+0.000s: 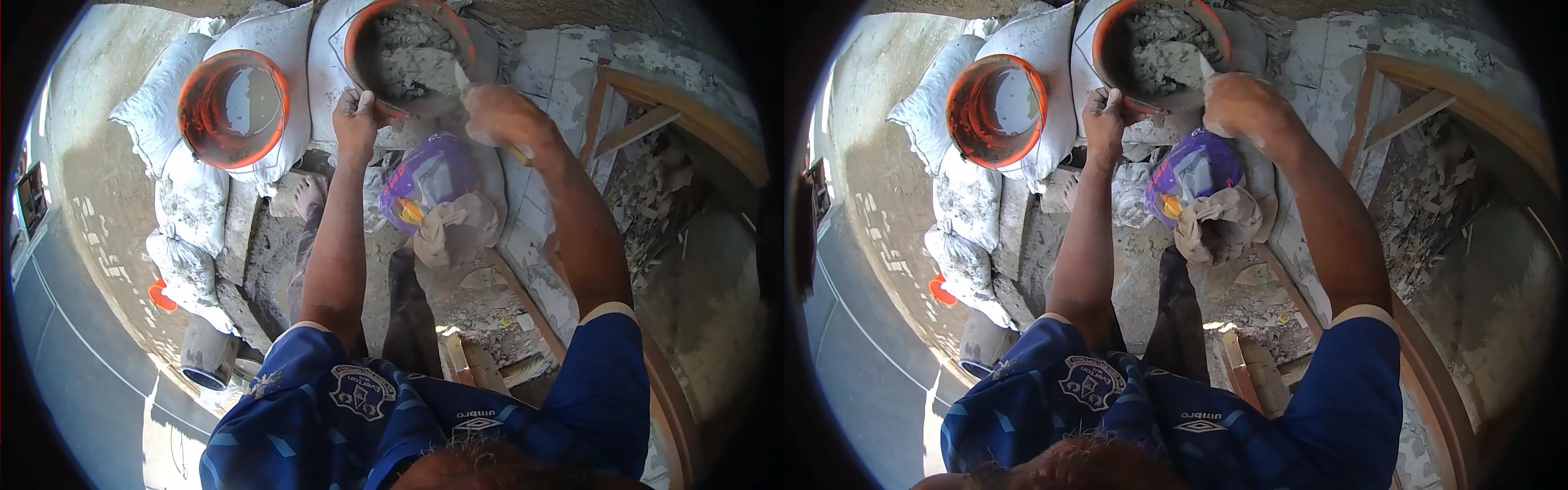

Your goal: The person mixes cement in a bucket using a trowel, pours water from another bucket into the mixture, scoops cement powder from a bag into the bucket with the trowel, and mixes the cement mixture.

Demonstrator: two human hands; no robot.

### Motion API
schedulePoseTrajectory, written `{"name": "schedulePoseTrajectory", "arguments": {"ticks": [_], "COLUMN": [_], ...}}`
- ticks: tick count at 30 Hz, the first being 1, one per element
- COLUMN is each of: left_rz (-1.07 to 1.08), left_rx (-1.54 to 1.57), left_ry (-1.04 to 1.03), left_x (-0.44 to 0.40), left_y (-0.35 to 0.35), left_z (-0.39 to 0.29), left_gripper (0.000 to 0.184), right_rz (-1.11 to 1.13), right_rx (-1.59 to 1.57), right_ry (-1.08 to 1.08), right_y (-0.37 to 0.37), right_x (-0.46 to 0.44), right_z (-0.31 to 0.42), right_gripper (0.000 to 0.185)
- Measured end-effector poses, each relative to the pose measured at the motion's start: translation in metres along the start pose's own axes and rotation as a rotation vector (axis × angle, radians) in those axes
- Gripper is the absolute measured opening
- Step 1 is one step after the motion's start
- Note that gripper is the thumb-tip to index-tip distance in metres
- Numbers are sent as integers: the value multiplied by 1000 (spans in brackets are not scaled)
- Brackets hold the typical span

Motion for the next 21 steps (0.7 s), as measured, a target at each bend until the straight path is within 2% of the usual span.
{"name": "schedulePoseTrajectory", "arguments": {"ticks": [1,2,3,5,6,7,9,11,14,16,18,19,21], "left_rz": [-10,11,34,47,62,70,21,-6,-1,34,48,43,37], "left_rx": [11,-11,-35,-22,-15,-19,10,17,5,10,13,5,-14], "left_ry": [4,-6,-21,-22,-19,-24,-11,5,13,13,8,2,15], "left_x": [0,-1,-1,2,2,1,-1,1,-2,-2,-1,-3,-3], "left_y": [1,1,0,-6,-9,-9,-1,4,8,4,1,-1,4], "left_z": [1,3,2,5,7,7,7,1,-2,2,3,2,3], "left_gripper": [16,19,21,21,20,20,19,17,17,19,20,19,19], "right_rz": [-67,-61,-52,69,181,70,9,168,130,130,85,-12,24], "right_rx": [-38,-30,199,215,-4,-55,-19,9,65,74,97,87,46], "right_ry": [-104,-103,114,63,-203,-349,-314,-233,-221,-294,-224,-176,-287], "right_y": [22,18,7,-28,-47,-47,-60,-16,17,37,20,-13,-16], "right_x": [21,16,2,-39,-62,-63,-65,-13,3,-7,-46,-69,-49], "right_z": [-6,-18,-26,-23,0,28,35,30,0,-7,17,39,82], "right_gripper": [13,13,16,24,24,23,25,27,24,23,23,24,24]}}
Point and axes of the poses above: each hand's wrist, its own x-axis away from the middle knuckle, its own y-axis out of the back of the hand, z = x × y, the point moved 4 cm from there along -x, towards the middle knuckle, and after that the axes turned 14 degrees about -y, right-handed, at the moved point
